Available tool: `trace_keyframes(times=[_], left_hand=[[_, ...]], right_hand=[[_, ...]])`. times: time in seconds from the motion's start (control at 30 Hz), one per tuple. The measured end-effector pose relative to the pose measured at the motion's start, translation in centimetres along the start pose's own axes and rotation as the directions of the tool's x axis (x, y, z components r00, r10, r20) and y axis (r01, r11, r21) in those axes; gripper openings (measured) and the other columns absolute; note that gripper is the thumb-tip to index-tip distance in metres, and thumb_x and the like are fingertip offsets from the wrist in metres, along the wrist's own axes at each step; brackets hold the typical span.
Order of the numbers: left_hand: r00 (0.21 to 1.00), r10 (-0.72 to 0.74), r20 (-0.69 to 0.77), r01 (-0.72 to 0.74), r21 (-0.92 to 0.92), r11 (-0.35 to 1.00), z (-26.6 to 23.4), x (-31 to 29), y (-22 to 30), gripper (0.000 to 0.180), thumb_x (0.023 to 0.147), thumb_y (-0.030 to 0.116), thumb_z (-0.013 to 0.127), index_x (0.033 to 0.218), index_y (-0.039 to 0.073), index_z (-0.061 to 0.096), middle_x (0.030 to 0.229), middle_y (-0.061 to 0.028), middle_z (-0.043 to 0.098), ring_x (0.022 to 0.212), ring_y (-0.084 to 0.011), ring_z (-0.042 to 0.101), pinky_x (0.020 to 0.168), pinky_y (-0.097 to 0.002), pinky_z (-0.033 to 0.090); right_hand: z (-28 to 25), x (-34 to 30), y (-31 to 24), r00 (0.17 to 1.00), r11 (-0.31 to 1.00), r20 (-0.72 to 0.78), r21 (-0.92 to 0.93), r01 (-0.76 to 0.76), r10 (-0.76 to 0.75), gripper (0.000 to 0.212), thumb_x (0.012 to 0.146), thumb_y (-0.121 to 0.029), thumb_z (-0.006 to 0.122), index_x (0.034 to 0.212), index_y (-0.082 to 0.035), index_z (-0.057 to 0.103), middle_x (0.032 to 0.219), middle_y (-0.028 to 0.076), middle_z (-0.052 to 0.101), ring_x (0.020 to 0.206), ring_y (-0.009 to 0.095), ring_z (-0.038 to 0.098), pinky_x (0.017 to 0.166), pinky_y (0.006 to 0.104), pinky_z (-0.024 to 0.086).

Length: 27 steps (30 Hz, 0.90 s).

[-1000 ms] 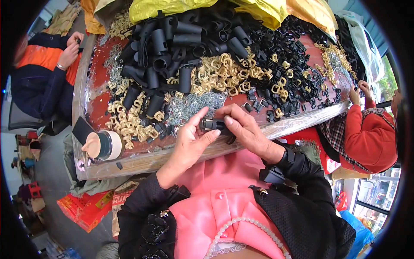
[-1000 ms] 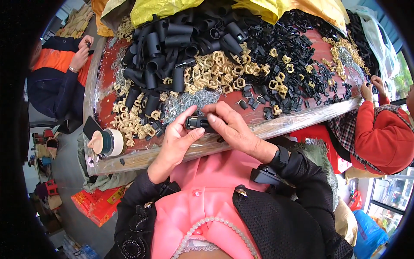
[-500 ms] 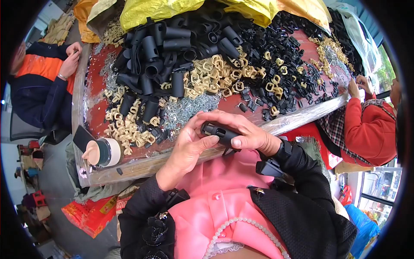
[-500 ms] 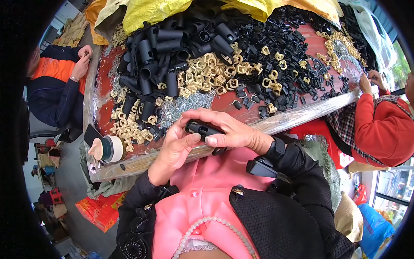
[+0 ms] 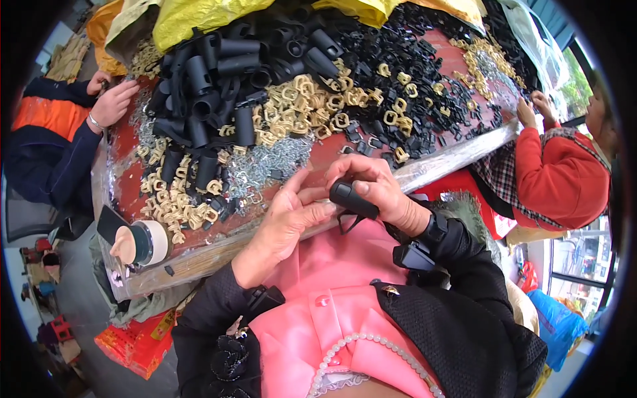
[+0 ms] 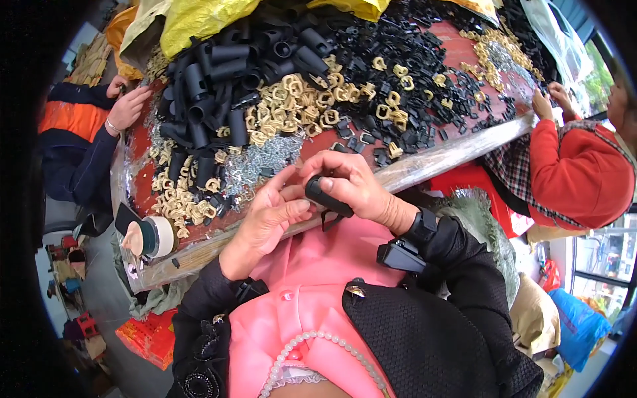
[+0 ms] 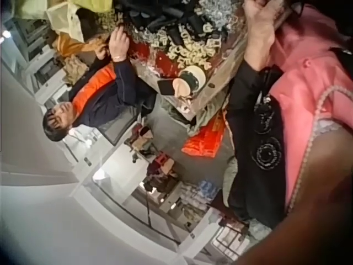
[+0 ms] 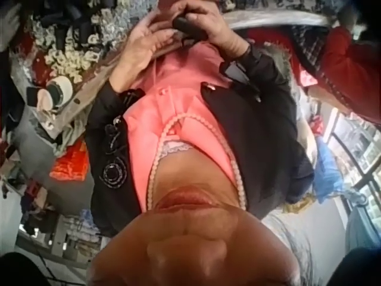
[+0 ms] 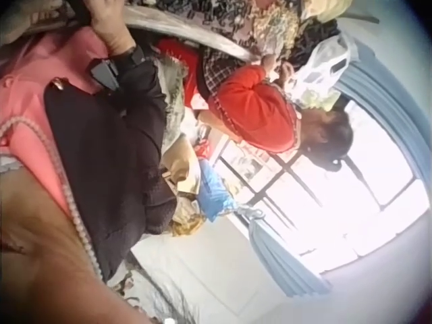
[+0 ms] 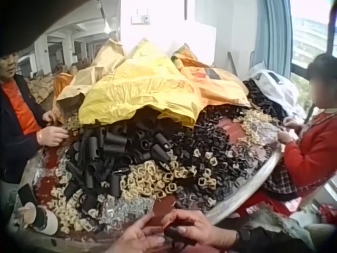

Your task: Assemble small plastic components by hand at a factory workstation.

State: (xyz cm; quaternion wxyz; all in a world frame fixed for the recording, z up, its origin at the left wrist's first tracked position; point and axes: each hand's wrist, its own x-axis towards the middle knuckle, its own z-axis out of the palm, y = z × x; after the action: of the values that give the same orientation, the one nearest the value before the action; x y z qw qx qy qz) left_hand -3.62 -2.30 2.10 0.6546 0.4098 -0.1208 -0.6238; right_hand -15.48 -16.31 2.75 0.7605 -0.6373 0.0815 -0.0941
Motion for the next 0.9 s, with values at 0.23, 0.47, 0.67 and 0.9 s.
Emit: trace_keyframes(times=[0.23,0.47,0.67,0.9], left_hand=[[0.998,-0.046,0.033,0.043,0.091,0.995,0.9,1.5,0.7,0.066,0.075,0.006,0.059,0.127,0.000,0.020,0.100,-0.0115,0.053,0.081,-0.0134,0.055,0.070,-0.0214,0.045],[0.986,-0.096,0.138,0.073,0.160,0.984,2.1,4.6,-0.9,0.053,0.076,0.010,0.059,0.120,-0.004,0.032,0.098,-0.0094,0.055,0.078,-0.0107,0.053,0.067,-0.0194,0.043],[0.993,-0.082,0.086,0.062,0.215,0.975,2.2,5.0,-1.0,0.041,0.078,0.010,0.057,0.114,-0.001,0.040,0.098,-0.0100,0.055,0.078,-0.0109,0.054,0.067,-0.0198,0.045],[0.994,-0.079,0.071,0.061,0.226,0.972,2.5,4.3,-0.7,0.040,0.079,0.011,0.056,0.113,-0.001,0.040,0.098,-0.0097,0.055,0.076,-0.0111,0.055,0.066,-0.0201,0.045]], right_hand=[[-6.3,-9.5,-4.9,0.976,0.937,-0.187,-0.306,-0.170,0.116,0.047,0.069,-0.042,0.052,0.083,0.003,0.056,0.076,0.008,0.058,0.071,0.015,0.055,0.064,0.0251,0.043],[-7.9,-24.3,-7.1,0.776,0.066,-0.515,-0.817,-0.573,0.364,0.037,0.068,-0.029,0.064,0.088,0.002,0.057,0.082,0.012,0.060,0.074,0.023,0.058,0.065,0.0299,0.044],[-9.9,-17.8,-7.7,0.868,0.208,-0.496,-0.850,-0.485,-0.004,0.027,0.071,-0.017,0.059,0.091,0.001,0.055,0.082,0.016,0.056,0.074,0.029,0.055,0.064,0.0328,0.043],[-19.3,-6.4,-2.1,0.913,-0.095,-0.219,-0.959,-0.266,-0.344,0.020,0.073,-0.012,0.055,0.091,-0.001,0.054,0.077,0.012,0.049,0.069,0.028,0.051,0.062,0.0326,0.041]])
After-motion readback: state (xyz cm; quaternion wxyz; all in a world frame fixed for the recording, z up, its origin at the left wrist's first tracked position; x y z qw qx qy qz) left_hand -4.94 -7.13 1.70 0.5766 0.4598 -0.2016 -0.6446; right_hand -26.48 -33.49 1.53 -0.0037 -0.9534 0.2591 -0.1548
